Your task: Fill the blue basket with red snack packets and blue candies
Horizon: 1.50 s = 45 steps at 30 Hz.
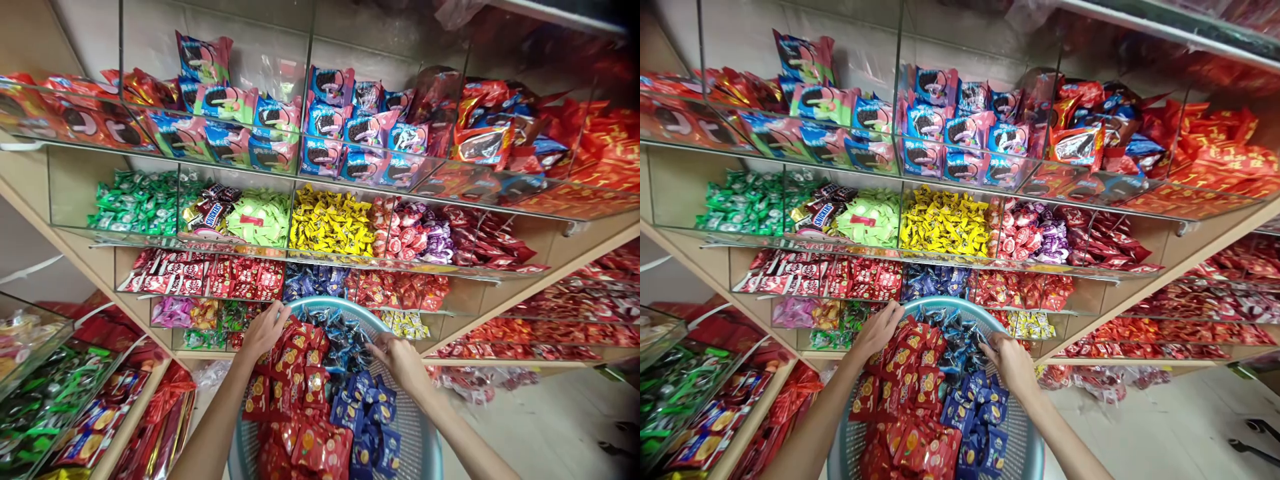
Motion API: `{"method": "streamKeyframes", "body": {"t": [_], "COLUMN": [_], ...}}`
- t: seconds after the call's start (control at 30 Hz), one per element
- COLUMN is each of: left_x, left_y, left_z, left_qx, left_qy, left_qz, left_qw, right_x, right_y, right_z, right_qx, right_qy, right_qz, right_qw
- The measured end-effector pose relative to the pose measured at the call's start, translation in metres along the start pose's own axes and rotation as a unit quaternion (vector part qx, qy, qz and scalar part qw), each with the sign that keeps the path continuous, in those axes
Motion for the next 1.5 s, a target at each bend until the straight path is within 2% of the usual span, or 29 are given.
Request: {"method": "streamKeyframes", "body": {"t": [0.1, 0.17, 0.27, 0.37, 0.47, 0.57, 0.63, 0.7, 0.8, 1.03, 1.1, 1.23, 1.27, 1.4, 1.5], "left_x": [0.0, 0.0, 0.001, 0.001, 0.001, 0.0, 0.0, 0.0, 0.0, -0.001, -0.001, 0.0, 0.001, 0.0, -0.001], "left_y": [0.0, 0.0, 0.0, -0.001, -0.001, 0.0, 0.001, 0.001, 0.001, 0.002, 0.001, 0.0, -0.001, 0.0, 0.002], "left_z": [0.001, 0.001, 0.002, 0.003, 0.003, 0.002, 0.001, -0.001, -0.001, -0.001, 0.0, 0.002, 0.002, 0.002, 0.0], "left_qx": [0.003, 0.006, 0.01, 0.007, 0.0, -0.005, -0.008, -0.008, -0.004, 0.005, 0.005, 0.006, 0.005, -0.001, -0.005], "left_qy": [0.007, 0.006, -0.002, -0.006, -0.006, 0.001, -0.002, -0.009, -0.006, 0.014, 0.01, -0.001, 0.0, 0.007, 0.006], "left_qz": [0.002, -0.001, -0.011, -0.007, 0.0, 0.004, 0.005, 0.004, 0.006, 0.007, 0.006, -0.006, -0.006, 0.001, 0.003], "left_qw": [1.0, 1.0, 1.0, 1.0, 1.0, 1.0, 1.0, 1.0, 1.0, 1.0, 1.0, 1.0, 1.0, 1.0, 1.0], "right_x": [-0.019, -0.041, -0.084, -0.132, -0.171, -0.19, -0.195, -0.195, -0.195, -0.185, -0.175, -0.135, -0.122, -0.07, -0.034], "right_y": [-0.025, -0.036, -0.032, -0.001, 0.041, 0.073, 0.086, 0.092, 0.086, 0.045, 0.032, 0.003, -0.004, -0.021, -0.018], "right_z": [-0.02, -0.044, -0.087, -0.12, -0.14, -0.153, -0.157, -0.157, -0.151, -0.123, -0.114, -0.095, -0.091, -0.061, -0.034], "right_qx": [-0.004, -0.04, -0.114, -0.129, -0.113, -0.115, -0.124, -0.14, -0.177, -0.283, -0.346, -0.522, -0.537, -0.525, -0.491], "right_qy": [-0.026, -0.084, -0.2, -0.244, -0.225, -0.221, -0.217, -0.213, -0.204, -0.153, -0.117, -0.059, -0.057, -0.046, -0.03], "right_qz": [0.027, 0.033, 0.011, -0.038, -0.102, -0.119, -0.119, -0.112, -0.089, -0.039, -0.036, -0.059, -0.069, -0.124, -0.178], "right_qw": [0.999, 0.995, 0.973, 0.96, 0.962, 0.961, 0.961, 0.96, 0.959, 0.946, 0.93, 0.849, 0.839, 0.841, 0.852]}}
Point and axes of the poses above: each hand's wrist, its own x-axis away from the middle knuckle, its own y-axis out of the palm, z = x × y, the point moved 6 cm from there along -x, towards the middle knuckle, and after that the axes turned 1 degree about -x, right-handed, at the moved point
